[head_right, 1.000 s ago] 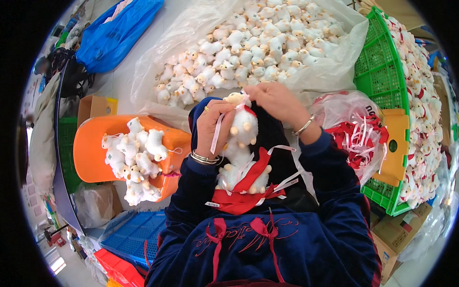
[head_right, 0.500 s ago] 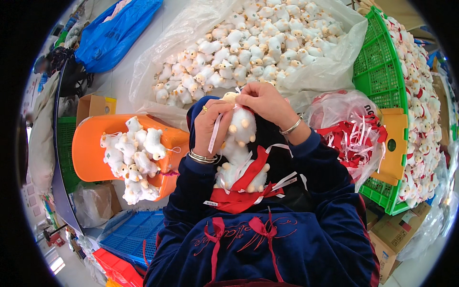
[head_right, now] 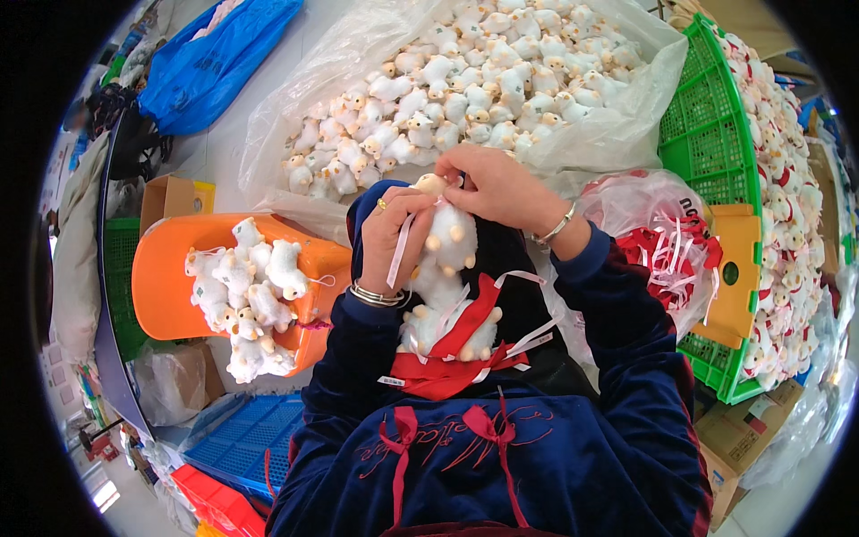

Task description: The person ties red ribbons around the necks of small white plush toys one by one. They pick up each plush, wrap the ribbon, and tie a knot, then place the finished item into a green basket.

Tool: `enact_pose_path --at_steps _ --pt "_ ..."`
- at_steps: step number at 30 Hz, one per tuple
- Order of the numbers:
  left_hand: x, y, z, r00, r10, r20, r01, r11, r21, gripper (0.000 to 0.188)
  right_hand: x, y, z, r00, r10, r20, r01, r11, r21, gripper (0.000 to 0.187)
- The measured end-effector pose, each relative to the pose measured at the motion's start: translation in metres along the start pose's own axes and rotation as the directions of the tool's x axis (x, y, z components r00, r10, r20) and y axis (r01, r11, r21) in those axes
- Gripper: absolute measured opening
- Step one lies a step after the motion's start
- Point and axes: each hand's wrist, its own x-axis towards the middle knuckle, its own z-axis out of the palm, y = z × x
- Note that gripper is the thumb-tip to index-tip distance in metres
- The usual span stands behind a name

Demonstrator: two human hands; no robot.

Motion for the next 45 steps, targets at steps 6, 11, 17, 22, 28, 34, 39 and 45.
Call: enact_pose_path --at_steps 6,11,17,22,28,34,39,45 --pt "0.002 -0.001 0.001 0.998 0.042 -0.044 -0.040 0.999 0.035 0.016 0.003 -0.002 -0.020 0.988 0.094 0.119 -0.084 0.993 -0.087 0.012" --pt "-0.004 -0.004 0.001 0.996 -0.072 -0.051 0.069 0.995 -0.070 0.017 0.003 -0.005 -0.022 0.987 0.127 0.103 -0.134 0.989 0.069 0.014" --pt "-0.001 0.004 -0.011 0.999 0.037 0.038 -0.039 0.998 0.058 0.020 0.002 0.006 -0.017 0.981 0.181 0.068 -0.181 0.983 -0.013 0.028" --pt "-0.009 -0.004 -0.017 0.997 0.002 0.073 -0.008 0.996 0.086 0.015 -0.006 0.001 0.002 0.993 0.055 -0.103 -0.075 0.977 -0.199 0.026" --pt "-0.011 0.000 -0.014 0.989 -0.146 0.016 0.144 0.988 0.058 0.015 0.001 -0.024 0.014 0.984 0.011 -0.176 0.026 0.978 0.205 0.032" --pt "-0.007 -0.001 -0.014 0.998 -0.061 -0.015 0.062 0.994 0.094 0.017 0.004 -0.023 0.022 0.993 0.096 -0.069 -0.057 0.900 0.432 0.033" --pt "-0.006 0.001 -0.015 0.999 -0.006 -0.052 0.010 0.997 0.077 0.020 0.017 0.000 0.044 0.939 0.343 0.027 -0.194 0.464 0.865 0.033" --pt "-0.009 0.001 -0.023 0.998 -0.057 -0.016 0.058 0.998 0.029 0.017 0.007 0.009 0.064 0.929 0.330 -0.166 0.002 0.444 0.896 0.037"
